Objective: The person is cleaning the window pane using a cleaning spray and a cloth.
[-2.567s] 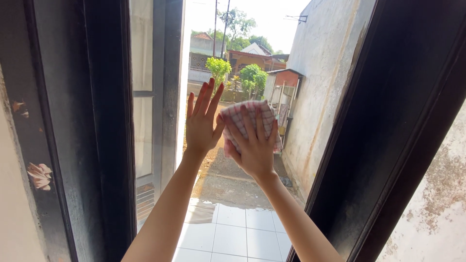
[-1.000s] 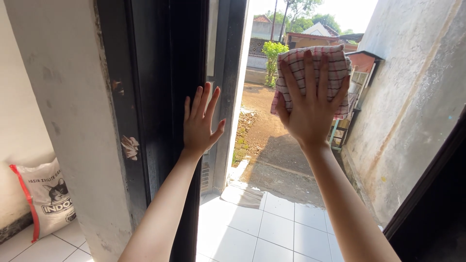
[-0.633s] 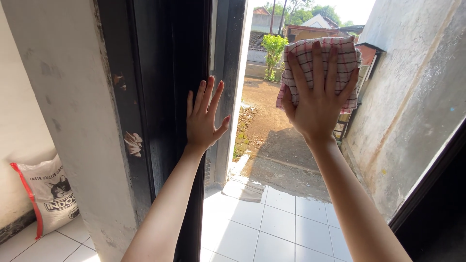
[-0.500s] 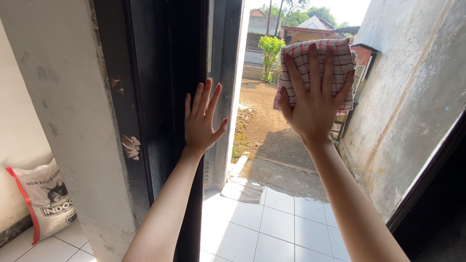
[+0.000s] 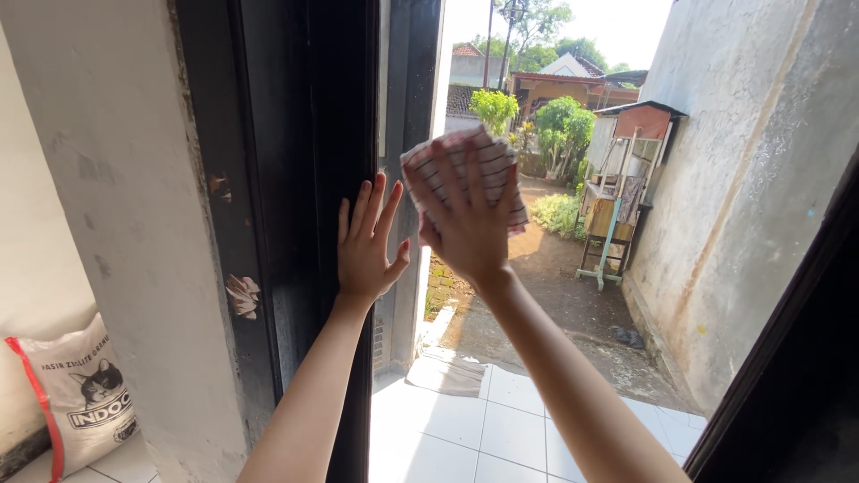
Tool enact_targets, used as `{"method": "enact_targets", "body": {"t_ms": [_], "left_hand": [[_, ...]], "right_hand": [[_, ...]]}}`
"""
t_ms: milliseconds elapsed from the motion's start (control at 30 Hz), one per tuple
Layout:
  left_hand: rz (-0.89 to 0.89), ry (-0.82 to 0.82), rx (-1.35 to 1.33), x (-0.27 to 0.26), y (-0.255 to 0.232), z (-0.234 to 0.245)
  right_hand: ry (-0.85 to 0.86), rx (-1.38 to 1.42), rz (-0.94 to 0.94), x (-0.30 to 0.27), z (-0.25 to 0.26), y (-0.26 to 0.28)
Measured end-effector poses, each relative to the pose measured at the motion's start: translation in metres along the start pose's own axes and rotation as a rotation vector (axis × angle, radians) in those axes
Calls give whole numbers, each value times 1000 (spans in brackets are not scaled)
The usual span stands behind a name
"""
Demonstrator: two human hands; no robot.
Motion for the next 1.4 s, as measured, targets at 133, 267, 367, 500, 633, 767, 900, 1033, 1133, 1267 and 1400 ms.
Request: {"method": "enact_targets", "body": {"t_ms": [133, 267, 367, 500, 633, 767, 900, 1033, 1133, 1267, 1400], "left_hand": [[2, 10, -16, -2, 2, 0], [8, 19, 18, -3, 0, 2], [7, 16, 35, -1, -2, 4], [4, -3, 38, -1, -3, 4], [4, -19, 24, -1, -2, 5], [7, -26, -4, 0, -1, 2], [16, 8, 0, -2, -1, 7], [22, 22, -29, -1, 3, 3], [40, 36, -43, -4, 3, -1], [28, 24, -5, -4, 0, -1], [12, 10, 46, 0, 1, 1]], "right_hand": [[64, 7, 63, -33, 9, 13], [95, 73, 246, -60, 15, -7], [134, 113, 329, -63, 28, -37], [193, 136, 100, -39, 42, -66], [119, 111, -112, 6, 39, -64], [24, 53, -215, 52, 19, -44], [1, 60, -176, 69, 9, -13], [25, 94, -44, 52, 7, 4], [75, 97, 58, 25, 10, 6], [116, 123, 169, -14, 21, -6], [143, 187, 247, -28, 27, -28]]}}
Point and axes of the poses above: each hand's wrist, its own x-axis towards the middle knuckle, its own z-axis out of the back of the hand, y = z × x, the point moved 1 cm from there along x, towards the middle knuckle
